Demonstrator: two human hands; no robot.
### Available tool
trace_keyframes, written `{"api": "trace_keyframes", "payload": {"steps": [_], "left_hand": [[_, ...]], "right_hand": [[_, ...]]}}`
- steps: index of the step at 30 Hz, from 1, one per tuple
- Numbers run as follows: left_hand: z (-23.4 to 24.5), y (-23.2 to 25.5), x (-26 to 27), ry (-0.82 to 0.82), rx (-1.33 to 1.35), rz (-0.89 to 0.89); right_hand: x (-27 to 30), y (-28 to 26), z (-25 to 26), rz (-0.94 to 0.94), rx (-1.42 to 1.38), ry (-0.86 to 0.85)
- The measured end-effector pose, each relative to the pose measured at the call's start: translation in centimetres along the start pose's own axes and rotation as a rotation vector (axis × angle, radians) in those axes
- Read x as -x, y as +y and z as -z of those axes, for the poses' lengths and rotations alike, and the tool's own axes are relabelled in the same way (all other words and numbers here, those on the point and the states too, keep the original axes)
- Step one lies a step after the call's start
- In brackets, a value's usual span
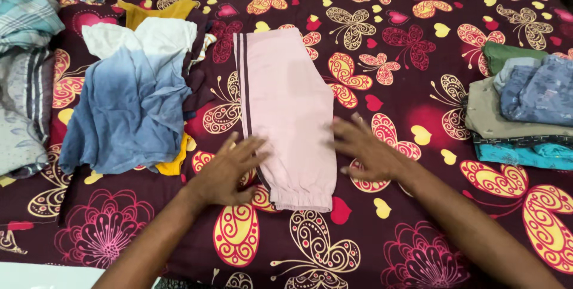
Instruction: The person folds several garments on a bed, including a blue patterned short, pink track pants, and a blue-and-white tie-dye shirt. Each item is smoothed, folded into a compact rectangle, and placed into a growing stack on the right side of the bed.
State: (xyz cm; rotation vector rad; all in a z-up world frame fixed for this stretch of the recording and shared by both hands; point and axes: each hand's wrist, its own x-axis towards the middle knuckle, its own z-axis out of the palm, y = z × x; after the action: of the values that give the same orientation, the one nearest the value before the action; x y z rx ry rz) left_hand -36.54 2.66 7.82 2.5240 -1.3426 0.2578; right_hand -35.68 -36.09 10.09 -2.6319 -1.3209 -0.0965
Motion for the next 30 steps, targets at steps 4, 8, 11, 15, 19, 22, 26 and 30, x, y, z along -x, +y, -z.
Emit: {"api": "trace_keyframes", "payload": {"steps": [4,8,11,15,19,22,26,30], "left_hand": [[-1.9,0.4,-1.4,-0.068,0.097,-0.212],[-3.0,-0.3,-2.2,0.018,0.003,-0.327],[-3.1,0.3,-2.6,0.026,-0.091,-0.335],[-0.6,2.7,-3.0,0.034,0.062,-0.255],[2.4,7.8,-2.4,-0.021,0.353,-0.129],[3.3,10.4,-2.3,-0.114,0.574,0.004],[1.9,9.2,-3.4,-0.023,1.082,0.195],[-0.6,0.2,-7.6,0.507,0.960,0.289]], "right_hand": [[-1.2,-1.9,-0.6,0.223,-0.067,-0.009],[-2.3,-2.4,-1.5,0.356,-0.187,0.097],[-2.2,-3.1,-2.1,0.353,-0.186,0.172],[-0.8,-3.8,-0.7,0.301,-0.326,0.184],[2.8,-4.5,1.8,0.249,-0.605,0.054],[4.2,-4.0,2.3,0.114,-0.851,-0.045],[0.9,0.0,1.3,-0.474,-1.053,-0.039],[-7.7,6.7,0.2,-0.522,-1.103,0.271]]}}
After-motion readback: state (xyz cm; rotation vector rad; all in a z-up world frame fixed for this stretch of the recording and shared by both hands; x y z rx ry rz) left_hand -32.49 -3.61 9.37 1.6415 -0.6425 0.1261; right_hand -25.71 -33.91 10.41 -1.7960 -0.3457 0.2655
